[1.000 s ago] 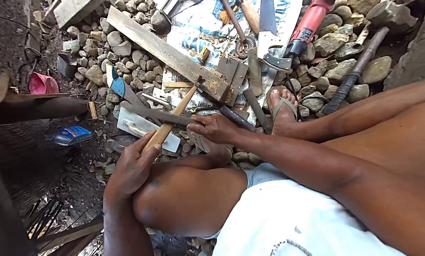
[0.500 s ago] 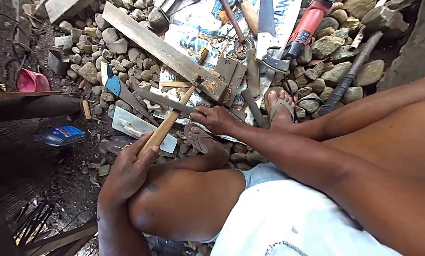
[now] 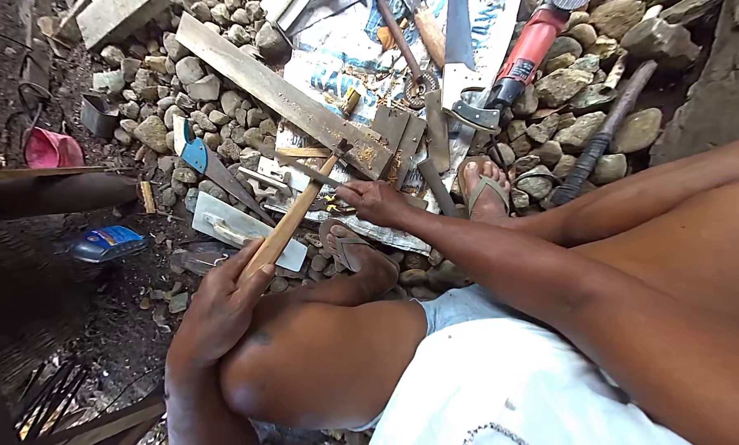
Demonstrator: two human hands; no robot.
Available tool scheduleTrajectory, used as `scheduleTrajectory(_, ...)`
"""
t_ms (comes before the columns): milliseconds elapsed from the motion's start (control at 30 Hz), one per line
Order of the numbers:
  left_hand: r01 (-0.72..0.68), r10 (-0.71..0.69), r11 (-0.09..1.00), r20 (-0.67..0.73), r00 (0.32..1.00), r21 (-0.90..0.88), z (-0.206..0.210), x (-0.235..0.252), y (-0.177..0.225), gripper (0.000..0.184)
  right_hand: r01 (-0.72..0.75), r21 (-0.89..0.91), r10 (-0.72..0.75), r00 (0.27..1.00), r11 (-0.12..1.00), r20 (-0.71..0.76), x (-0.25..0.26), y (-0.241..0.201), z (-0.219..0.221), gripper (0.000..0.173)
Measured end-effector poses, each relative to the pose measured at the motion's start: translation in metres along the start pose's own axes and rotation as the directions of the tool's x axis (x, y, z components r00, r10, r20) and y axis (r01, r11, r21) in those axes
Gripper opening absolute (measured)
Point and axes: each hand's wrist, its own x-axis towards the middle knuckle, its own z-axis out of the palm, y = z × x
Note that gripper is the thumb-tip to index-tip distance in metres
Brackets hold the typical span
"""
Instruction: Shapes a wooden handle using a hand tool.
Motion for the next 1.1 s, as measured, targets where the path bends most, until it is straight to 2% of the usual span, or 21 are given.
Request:
scheduleTrajectory(67,0.003,-0.003,1.0,0.001,1.0,0.005,0.001,-0.001,0.0,0.053,0.012,-0.042,-0.012,1.0,0.999,-0.003,-0.001,0.002,0.002,0.06)
scheduleTrajectory(167,0.0,0.0,1.0,-0.005,1.0,0.013,-0.001,-0.002,0.001,0.053,-0.114,0.016,0.115,0.993,0.993,-0.019,0.01,0.009,-0.003,0.062)
scheduleTrajectory(300,0.0,0.0,1.0,-0.002,1.0,0.019,0.0,-0.002,0.002,0.053,-0.013,-0.051,0.013,1.0,0.999,0.0,0.004,0.013,-0.002,0.059)
scheduleTrajectory(400,0.003,-0.003,1.0,-0.008,1.0,0.031,-0.001,-0.002,0.003,0.053,-0.108,0.017,0.109,0.993,0.994,-0.037,0.012,0.017,-0.006,0.061)
scheduleTrajectory(533,0.014,-0.014,1.0,-0.007,1.0,0.028,0.001,-0.002,0.003,0.053,-0.029,-0.04,0.029,1.0,0.999,-0.009,0.007,0.014,-0.005,0.059)
scheduleTrajectory(667,0.01,-0.01,1.0,-0.012,1.0,0.022,0.0,-0.002,0.005,0.053,-0.115,0.004,0.115,0.993,0.993,-0.039,0.018,0.023,-0.006,0.062)
scheduleTrajectory(833,0.014,-0.014,1.0,-0.024,1.0,-0.009,0.001,-0.002,0.006,0.052,-0.15,-0.02,0.149,0.988,0.989,-0.039,0.022,0.027,-0.007,0.065)
scheduleTrajectory(967,0.003,-0.002,1.0,-0.024,1.0,0.027,0.0,-0.001,0.009,0.052,-0.126,0.005,0.126,0.991,0.992,-0.048,0.018,0.016,-0.006,0.063)
scheduleTrajectory(1100,-0.005,0.006,0.999,-0.022,1.0,0.039,0.0,-0.001,0.009,0.052,-0.113,0.023,0.114,0.992,0.993,-0.049,0.019,0.026,-0.004,0.063)
